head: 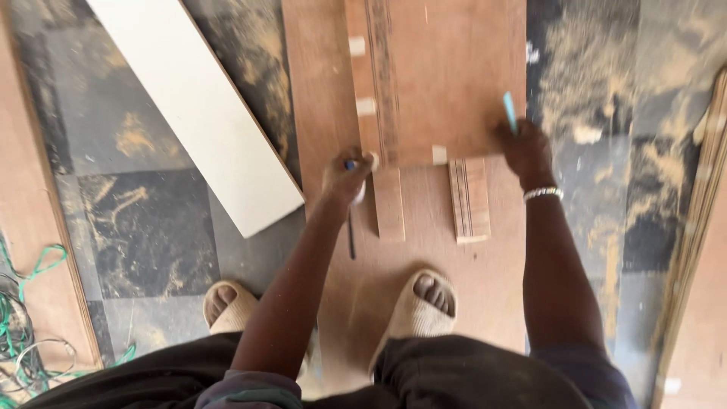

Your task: Measure and mark plywood boards using a tape measure and pencil, then plane the edges.

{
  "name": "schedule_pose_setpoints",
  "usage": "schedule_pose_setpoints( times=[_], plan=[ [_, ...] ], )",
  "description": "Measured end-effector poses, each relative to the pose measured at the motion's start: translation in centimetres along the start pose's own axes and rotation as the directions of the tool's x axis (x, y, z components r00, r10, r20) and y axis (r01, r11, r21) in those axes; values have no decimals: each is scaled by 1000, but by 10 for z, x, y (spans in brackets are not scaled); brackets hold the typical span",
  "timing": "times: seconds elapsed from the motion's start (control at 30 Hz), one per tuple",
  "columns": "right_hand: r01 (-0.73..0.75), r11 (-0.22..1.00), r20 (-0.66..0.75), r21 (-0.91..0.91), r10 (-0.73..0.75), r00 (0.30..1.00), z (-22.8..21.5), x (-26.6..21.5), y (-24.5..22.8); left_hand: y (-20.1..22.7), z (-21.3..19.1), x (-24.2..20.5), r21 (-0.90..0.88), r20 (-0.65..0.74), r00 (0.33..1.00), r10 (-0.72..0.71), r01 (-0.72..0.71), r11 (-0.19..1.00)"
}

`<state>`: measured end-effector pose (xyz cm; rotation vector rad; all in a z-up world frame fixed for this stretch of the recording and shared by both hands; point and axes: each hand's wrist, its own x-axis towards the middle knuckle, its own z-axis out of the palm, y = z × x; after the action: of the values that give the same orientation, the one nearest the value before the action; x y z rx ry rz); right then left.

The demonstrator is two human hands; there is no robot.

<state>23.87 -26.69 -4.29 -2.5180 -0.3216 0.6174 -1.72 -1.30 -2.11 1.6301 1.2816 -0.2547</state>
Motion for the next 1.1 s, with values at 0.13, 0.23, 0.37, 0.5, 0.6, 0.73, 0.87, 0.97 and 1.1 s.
schedule_pose_setpoints(
  times=[0.13,0.23,0.37,0.5,0.6,0.73,0.87,0.97,1.1],
  plan=[
    [6,990,47,143,-13,999,-25,-22,-35,13,-29,-25,-358,96,993,-65,95,929],
    [-174,893,182,415,106,978,-51,-46,-66,-14,-42,-39,-804,205,975,89,116,584],
    [-277,690,355,669,30,934,-80,-86,-156,-4,-47,-74,-966,155,855,495,236,-106],
    [-148,672,357,726,-183,916,-44,-120,-192,14,-28,-101,-999,44,825,563,50,5],
    [-282,536,478,796,-269,836,-29,-151,-233,35,-53,-78,-901,-12,1000,20,-20,432],
    [-318,464,530,827,-455,715,3,-118,-236,33,-114,-80,-850,-28,994,101,-77,521],
    [-302,518,452,800,-189,872,-2,-27,-261,17,-136,-76,-932,-87,974,211,-154,328],
    [-343,226,403,912,-341,849,41,73,-254,-10,-142,-72,-926,-144,944,297,-235,295],
    [-292,103,309,951,-389,868,75,121,-265,-123,-128,-43,-957,-245,730,638,-289,-36]
  ],
)
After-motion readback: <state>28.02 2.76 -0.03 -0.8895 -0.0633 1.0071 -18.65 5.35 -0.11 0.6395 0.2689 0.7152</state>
